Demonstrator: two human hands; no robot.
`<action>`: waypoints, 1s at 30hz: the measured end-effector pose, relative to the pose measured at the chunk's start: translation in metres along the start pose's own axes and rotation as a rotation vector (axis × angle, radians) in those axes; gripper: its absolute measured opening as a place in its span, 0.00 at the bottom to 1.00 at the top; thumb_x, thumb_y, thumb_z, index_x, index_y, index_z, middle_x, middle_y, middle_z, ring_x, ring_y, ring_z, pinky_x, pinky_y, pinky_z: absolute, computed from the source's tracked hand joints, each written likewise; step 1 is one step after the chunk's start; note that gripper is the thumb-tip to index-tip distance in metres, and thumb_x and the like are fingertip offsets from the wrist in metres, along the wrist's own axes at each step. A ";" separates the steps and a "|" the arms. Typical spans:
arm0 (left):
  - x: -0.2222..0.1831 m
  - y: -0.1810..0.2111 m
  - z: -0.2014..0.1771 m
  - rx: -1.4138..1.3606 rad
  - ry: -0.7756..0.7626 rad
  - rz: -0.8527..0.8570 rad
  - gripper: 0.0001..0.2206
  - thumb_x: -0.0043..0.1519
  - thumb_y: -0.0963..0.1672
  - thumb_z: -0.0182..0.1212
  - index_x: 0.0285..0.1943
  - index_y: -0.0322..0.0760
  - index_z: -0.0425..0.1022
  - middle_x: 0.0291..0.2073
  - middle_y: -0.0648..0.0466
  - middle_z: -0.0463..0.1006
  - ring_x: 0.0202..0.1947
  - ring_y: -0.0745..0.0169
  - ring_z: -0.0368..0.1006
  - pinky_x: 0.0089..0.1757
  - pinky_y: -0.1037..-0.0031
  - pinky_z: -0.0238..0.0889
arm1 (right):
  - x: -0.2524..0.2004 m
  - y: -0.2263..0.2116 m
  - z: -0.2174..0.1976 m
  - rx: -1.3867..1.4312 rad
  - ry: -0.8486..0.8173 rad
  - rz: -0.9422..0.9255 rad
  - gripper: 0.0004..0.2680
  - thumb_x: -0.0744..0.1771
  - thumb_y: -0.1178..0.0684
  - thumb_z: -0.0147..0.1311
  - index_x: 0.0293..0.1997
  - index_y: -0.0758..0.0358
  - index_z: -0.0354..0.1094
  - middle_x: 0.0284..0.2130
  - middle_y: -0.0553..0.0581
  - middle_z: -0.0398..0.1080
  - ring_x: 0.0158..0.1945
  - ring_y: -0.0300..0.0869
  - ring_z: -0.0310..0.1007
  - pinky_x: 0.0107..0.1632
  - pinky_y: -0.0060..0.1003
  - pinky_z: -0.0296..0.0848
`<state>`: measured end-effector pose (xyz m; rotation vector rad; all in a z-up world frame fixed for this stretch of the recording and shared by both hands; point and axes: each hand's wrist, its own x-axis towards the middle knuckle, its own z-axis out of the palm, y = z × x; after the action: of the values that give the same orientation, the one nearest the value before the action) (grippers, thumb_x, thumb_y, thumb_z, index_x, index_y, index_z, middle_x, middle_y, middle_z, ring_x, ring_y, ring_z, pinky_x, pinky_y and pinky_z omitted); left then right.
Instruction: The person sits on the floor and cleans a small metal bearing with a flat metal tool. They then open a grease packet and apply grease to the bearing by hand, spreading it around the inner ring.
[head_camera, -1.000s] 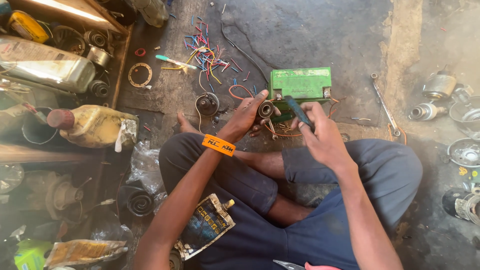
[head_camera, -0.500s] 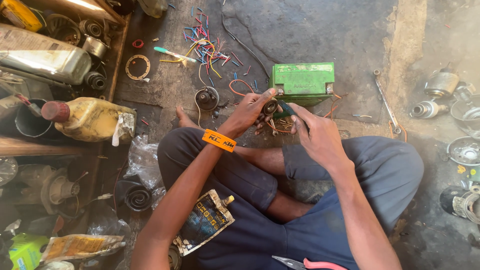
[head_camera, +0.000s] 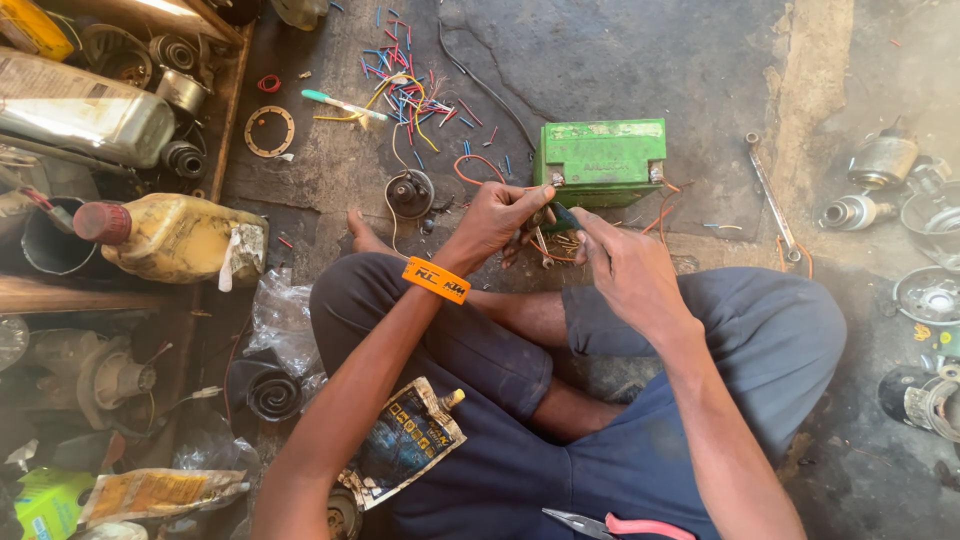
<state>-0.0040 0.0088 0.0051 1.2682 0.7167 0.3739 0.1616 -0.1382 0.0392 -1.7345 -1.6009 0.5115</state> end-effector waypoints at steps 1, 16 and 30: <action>0.000 0.000 0.000 -0.001 0.005 -0.005 0.21 0.67 0.52 0.59 0.31 0.28 0.79 0.11 0.58 0.67 0.06 0.73 0.58 0.13 0.78 0.50 | 0.000 0.000 0.000 0.000 0.000 -0.005 0.12 0.70 0.56 0.48 0.61 0.63 0.68 0.29 0.59 0.76 0.34 0.53 0.78 0.39 0.46 0.73; 0.000 0.001 -0.002 -0.003 0.010 -0.003 0.20 0.66 0.50 0.61 0.30 0.28 0.79 0.11 0.58 0.66 0.07 0.74 0.57 0.12 0.77 0.50 | 0.002 -0.003 0.002 0.126 -0.032 0.056 0.12 0.70 0.57 0.47 0.61 0.64 0.68 0.26 0.58 0.75 0.30 0.49 0.78 0.36 0.43 0.73; 0.003 -0.005 -0.001 -0.021 -0.019 -0.060 0.30 0.69 0.57 0.49 0.29 0.28 0.78 0.12 0.58 0.67 0.08 0.73 0.58 0.13 0.78 0.51 | -0.004 -0.010 -0.008 0.302 -0.056 0.109 0.12 0.70 0.56 0.51 0.60 0.64 0.69 0.40 0.56 0.78 0.28 0.37 0.76 0.32 0.34 0.74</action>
<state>-0.0035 0.0104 -0.0002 1.2265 0.7311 0.3189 0.1601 -0.1446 0.0510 -1.5945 -1.3897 0.8170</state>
